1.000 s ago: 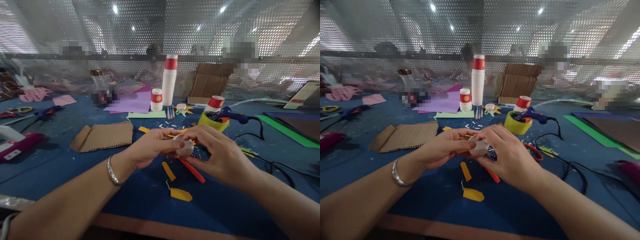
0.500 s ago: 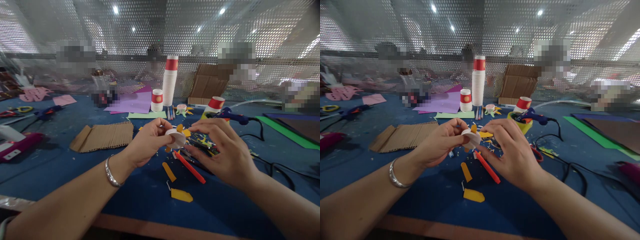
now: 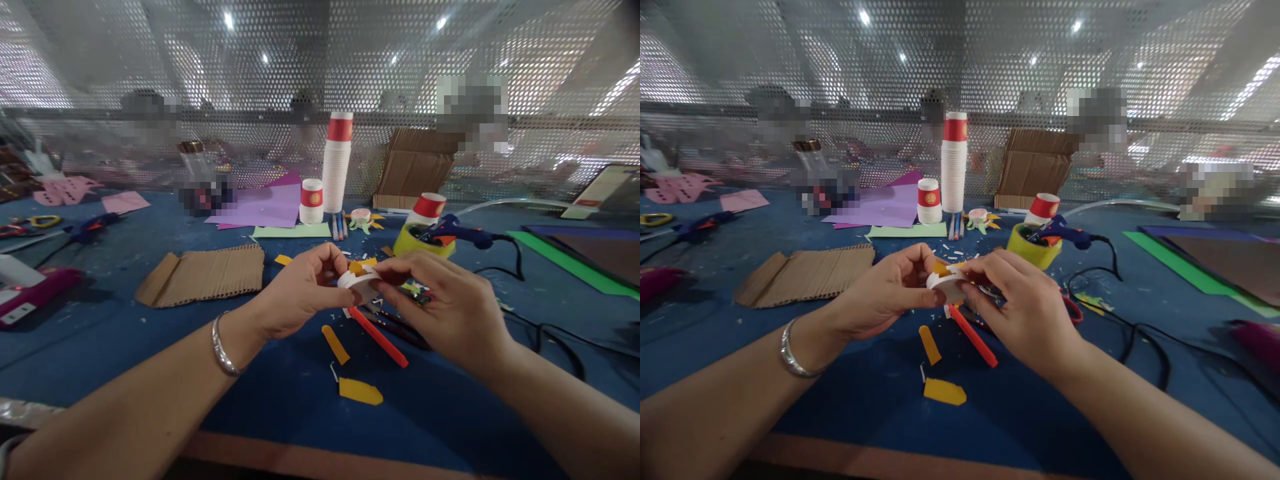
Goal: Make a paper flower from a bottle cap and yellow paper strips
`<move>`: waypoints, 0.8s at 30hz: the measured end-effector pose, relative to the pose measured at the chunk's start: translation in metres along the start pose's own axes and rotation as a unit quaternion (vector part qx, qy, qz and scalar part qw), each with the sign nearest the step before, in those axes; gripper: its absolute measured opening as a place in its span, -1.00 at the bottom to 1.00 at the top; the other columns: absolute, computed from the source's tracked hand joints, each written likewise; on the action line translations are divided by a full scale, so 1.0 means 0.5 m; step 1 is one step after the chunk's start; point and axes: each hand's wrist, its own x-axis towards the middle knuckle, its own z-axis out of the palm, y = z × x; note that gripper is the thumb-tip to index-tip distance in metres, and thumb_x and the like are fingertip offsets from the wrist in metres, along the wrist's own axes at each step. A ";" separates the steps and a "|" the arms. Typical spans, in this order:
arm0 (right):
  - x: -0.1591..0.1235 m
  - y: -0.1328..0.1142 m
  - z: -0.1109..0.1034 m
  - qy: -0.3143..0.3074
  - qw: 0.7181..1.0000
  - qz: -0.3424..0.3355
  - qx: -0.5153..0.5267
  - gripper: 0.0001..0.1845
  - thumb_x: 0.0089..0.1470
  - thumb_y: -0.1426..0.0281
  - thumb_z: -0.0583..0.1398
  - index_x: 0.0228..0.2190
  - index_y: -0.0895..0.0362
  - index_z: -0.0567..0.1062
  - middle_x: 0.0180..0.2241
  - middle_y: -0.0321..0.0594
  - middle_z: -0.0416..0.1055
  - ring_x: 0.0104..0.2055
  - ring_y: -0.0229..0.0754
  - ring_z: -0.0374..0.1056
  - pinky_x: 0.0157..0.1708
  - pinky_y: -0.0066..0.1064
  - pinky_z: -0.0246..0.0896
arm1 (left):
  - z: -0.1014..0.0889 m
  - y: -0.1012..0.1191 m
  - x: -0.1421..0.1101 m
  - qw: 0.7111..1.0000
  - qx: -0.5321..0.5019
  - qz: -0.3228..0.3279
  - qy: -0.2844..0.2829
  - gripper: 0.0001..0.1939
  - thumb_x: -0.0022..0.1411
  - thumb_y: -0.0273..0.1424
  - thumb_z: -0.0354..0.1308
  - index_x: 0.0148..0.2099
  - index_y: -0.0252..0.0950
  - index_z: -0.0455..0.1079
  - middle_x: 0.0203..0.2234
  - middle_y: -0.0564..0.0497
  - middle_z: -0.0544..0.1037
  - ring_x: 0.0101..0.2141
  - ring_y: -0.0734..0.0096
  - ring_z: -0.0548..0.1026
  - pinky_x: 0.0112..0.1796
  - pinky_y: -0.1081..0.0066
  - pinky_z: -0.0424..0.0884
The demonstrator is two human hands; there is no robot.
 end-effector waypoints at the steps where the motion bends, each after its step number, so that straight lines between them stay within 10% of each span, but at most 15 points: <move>1: 0.000 0.000 0.000 0.002 1.000 -0.003 0.003 -0.89 0.22 0.47 0.23 -0.22 0.04 0.51 -0.31 -0.22 0.56 -0.26 -0.14 0.52 -0.30 -0.31 0.42 | 0.000 0.000 0.000 1.000 0.003 0.002 0.000 -0.60 -0.02 -0.49 0.44 -0.33 -0.27 0.22 -0.42 0.15 0.43 -0.37 0.55 0.41 -0.25 0.40 0.35; 24: 0.011 -0.007 -0.006 -0.018 0.998 -0.020 0.055 -0.83 0.22 0.49 0.20 -0.26 0.03 0.59 -0.29 -0.19 0.62 -0.27 -0.13 0.55 -0.29 -0.29 0.48 | -0.015 -0.014 0.007 0.995 0.053 0.000 -0.090 -0.58 -0.10 -0.45 0.51 -0.28 -0.28 0.33 -0.38 0.13 0.46 -0.34 0.51 0.45 -0.24 0.40 0.38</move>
